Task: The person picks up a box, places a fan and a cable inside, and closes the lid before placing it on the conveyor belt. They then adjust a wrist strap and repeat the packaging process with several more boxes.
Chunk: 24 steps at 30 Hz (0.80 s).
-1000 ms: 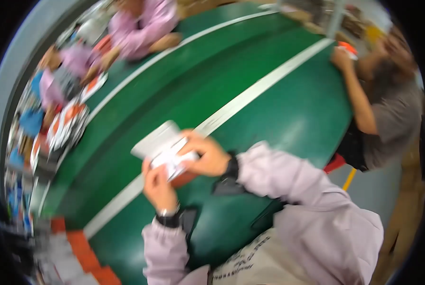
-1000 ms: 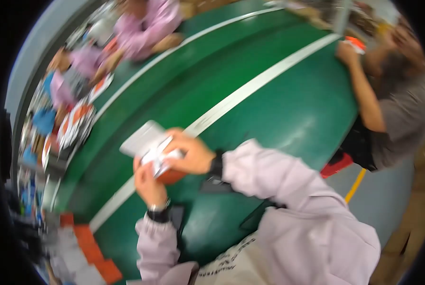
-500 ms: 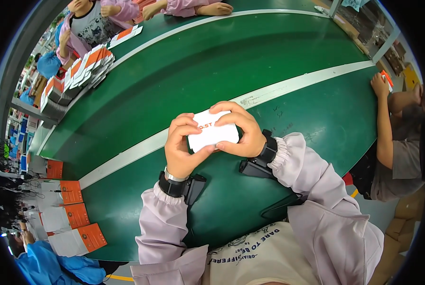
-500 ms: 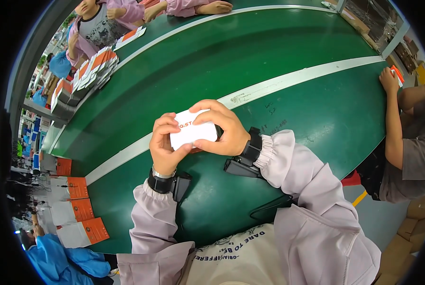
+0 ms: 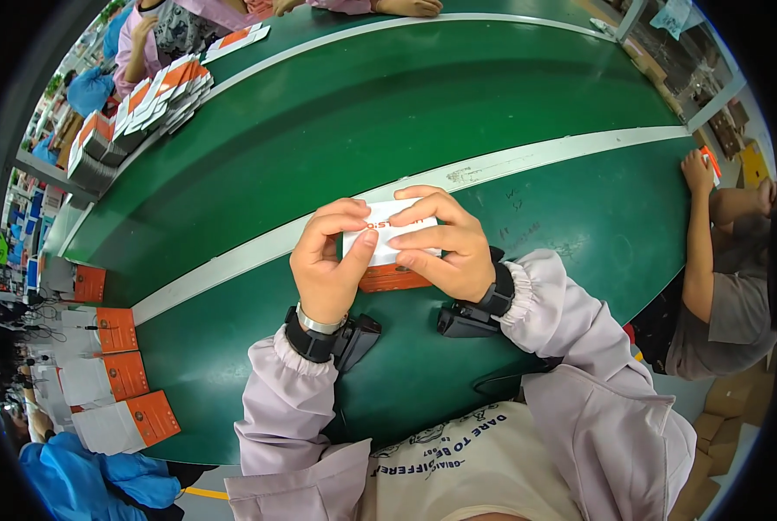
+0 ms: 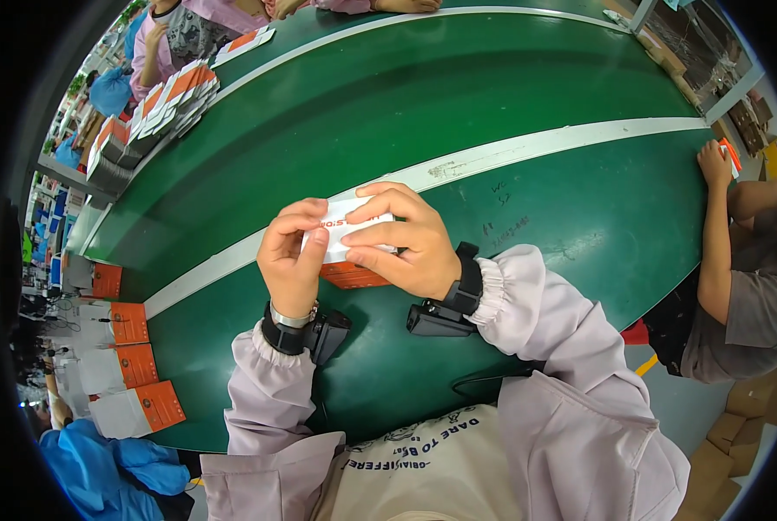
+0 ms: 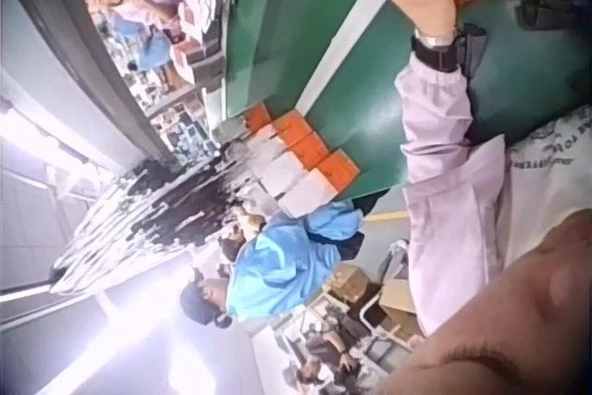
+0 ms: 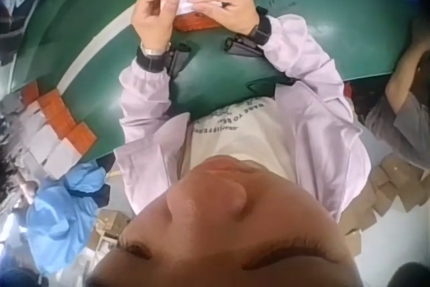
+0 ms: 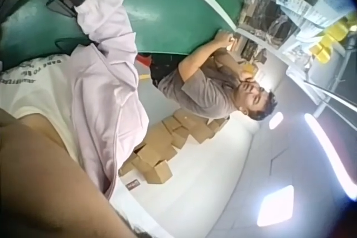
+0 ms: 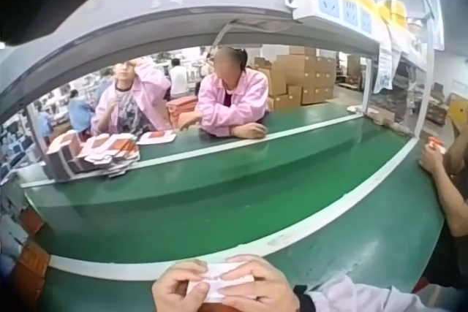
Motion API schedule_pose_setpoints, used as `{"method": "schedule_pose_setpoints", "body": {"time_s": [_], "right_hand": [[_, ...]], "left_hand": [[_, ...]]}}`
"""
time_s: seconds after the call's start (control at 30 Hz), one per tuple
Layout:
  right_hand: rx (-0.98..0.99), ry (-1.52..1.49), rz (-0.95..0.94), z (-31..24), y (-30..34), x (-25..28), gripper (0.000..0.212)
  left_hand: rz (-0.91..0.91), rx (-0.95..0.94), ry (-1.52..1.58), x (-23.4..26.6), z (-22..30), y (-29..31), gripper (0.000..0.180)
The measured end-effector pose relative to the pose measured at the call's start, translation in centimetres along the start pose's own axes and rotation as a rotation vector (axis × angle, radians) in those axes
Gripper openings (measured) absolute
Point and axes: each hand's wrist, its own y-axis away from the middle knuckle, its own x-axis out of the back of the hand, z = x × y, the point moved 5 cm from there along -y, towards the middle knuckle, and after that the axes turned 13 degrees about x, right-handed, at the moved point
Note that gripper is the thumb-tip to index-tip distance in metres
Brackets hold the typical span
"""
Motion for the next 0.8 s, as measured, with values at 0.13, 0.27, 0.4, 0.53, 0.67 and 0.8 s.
{"method": "schedule_pose_setpoints", "body": {"time_s": [0.13,0.27,0.4,0.53,0.67,0.8], "right_hand": [[0.016,-0.036,-0.087,-1.0,-0.1,-0.1,0.017],[-0.010,-0.012,-0.108,-0.9,0.4,-0.1,0.020],[-0.010,0.030,-0.070,-0.8,0.6,-0.7,0.025],[0.039,0.034,-0.180,-1.4,-0.1,-0.4,0.026],[0.025,0.057,-0.280,-1.8,0.0,-0.5,0.026],[0.003,0.296,-0.239,-0.7,0.7,2.6,0.026]], "left_hand": [[-0.086,-0.006,-0.093,0.4,0.8,0.6,0.023],[-0.207,-0.082,-0.169,0.5,0.5,1.0,0.024],[-0.222,-0.134,-0.212,1.1,0.9,1.0,0.020],[-0.351,-0.138,-0.299,0.9,1.2,0.7,0.014],[-0.324,-0.059,-0.092,1.7,-0.1,0.8,0.007],[0.074,0.384,0.313,7.1,-5.5,-0.5,0.017]]}}
